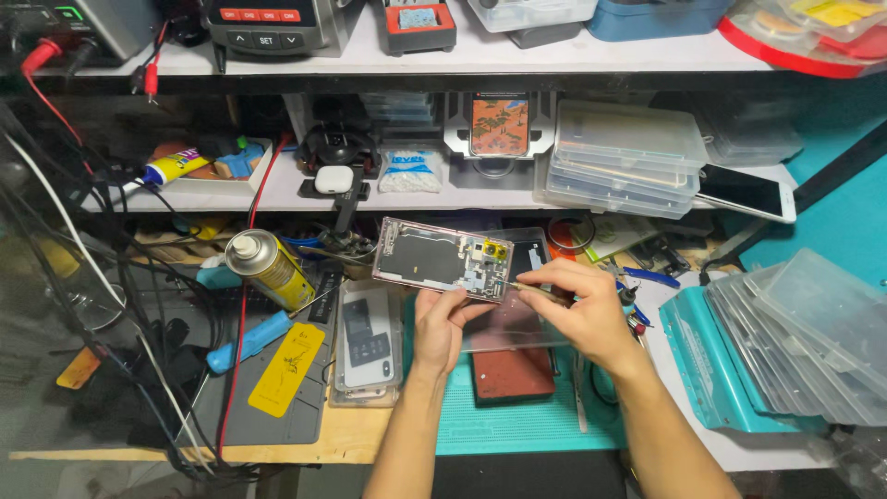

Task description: The person works on a disassembled smartphone at a repair bench, holding the phone frame and midplate in one hand while using a screwdriver to remove and tighten small screws and reposition internal components. They flip the phone over to work on both sides and continue fastening screws along the edges.

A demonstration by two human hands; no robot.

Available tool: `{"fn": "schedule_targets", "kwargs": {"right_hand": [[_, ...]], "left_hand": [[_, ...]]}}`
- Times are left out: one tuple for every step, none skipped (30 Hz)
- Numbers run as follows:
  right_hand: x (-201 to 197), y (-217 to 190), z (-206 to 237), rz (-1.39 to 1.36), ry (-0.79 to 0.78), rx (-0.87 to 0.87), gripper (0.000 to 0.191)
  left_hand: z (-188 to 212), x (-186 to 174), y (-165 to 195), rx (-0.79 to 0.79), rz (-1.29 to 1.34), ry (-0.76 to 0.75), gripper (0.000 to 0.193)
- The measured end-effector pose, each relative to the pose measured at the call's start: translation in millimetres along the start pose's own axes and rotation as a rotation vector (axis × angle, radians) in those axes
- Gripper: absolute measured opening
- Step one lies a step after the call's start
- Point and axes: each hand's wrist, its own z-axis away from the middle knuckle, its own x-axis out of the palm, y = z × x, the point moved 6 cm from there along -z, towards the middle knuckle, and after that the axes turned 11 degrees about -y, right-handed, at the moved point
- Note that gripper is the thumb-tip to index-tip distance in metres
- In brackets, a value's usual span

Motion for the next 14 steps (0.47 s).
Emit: {"fn": "schedule_targets", "kwargs": {"right_hand": [[2,-2,-1,0.008,-0.004,-0.001,0.020],[5,-3,-2,0.016,-0.008,-0.002,0.019],[8,-4,-3,0.023,-0.012,-0.003,0.018],[10,-6,-4,0.029,-0.014,-0.021,0.018],[12,-8,-5,0.033,-0.015,-0.037,0.018],[14,-9,-5,0.038,-0.017,-0.052,0.017],[15,-9,-6,0.037,-0.020,-0.040,0.017],[16,-8,-7,0.037,-0.022,-0.027,0.017],[17,-7,-7,0.037,-0.023,-0.014,0.017],[17,-7,-7,0.042,-0.030,-0.019,0.017],[17,-7,-7,0.047,-0.035,-0.023,0.016],[17,-7,-7,0.052,-0.040,-0.026,0.016],[17,-7,-7,0.054,-0.042,-0.035,0.016],[17,-7,-7,0.056,-0.043,-0.043,0.016]], "left_hand": [[0,4,0,-0.008,0.001,-0.027,0.030],[1,7,0,-0.016,0.001,-0.053,0.030],[1,10,-1,-0.023,0.001,-0.080,0.031],[0,11,-2,-0.030,-0.008,-0.076,0.030],[0,12,-3,-0.038,-0.017,-0.071,0.028],[1,12,-5,-0.046,-0.025,-0.066,0.027],[2,13,-6,-0.053,-0.032,-0.071,0.027],[2,13,-8,-0.059,-0.039,-0.077,0.026],[3,13,-10,-0.067,-0.046,-0.083,0.026],[3,12,-11,-0.074,-0.051,-0.078,0.026],[3,11,-12,-0.083,-0.056,-0.073,0.025],[3,10,-14,-0.092,-0.061,-0.069,0.025],[3,9,-14,-0.088,-0.058,-0.072,0.025],[3,8,-15,-0.084,-0.055,-0.075,0.025]]}}
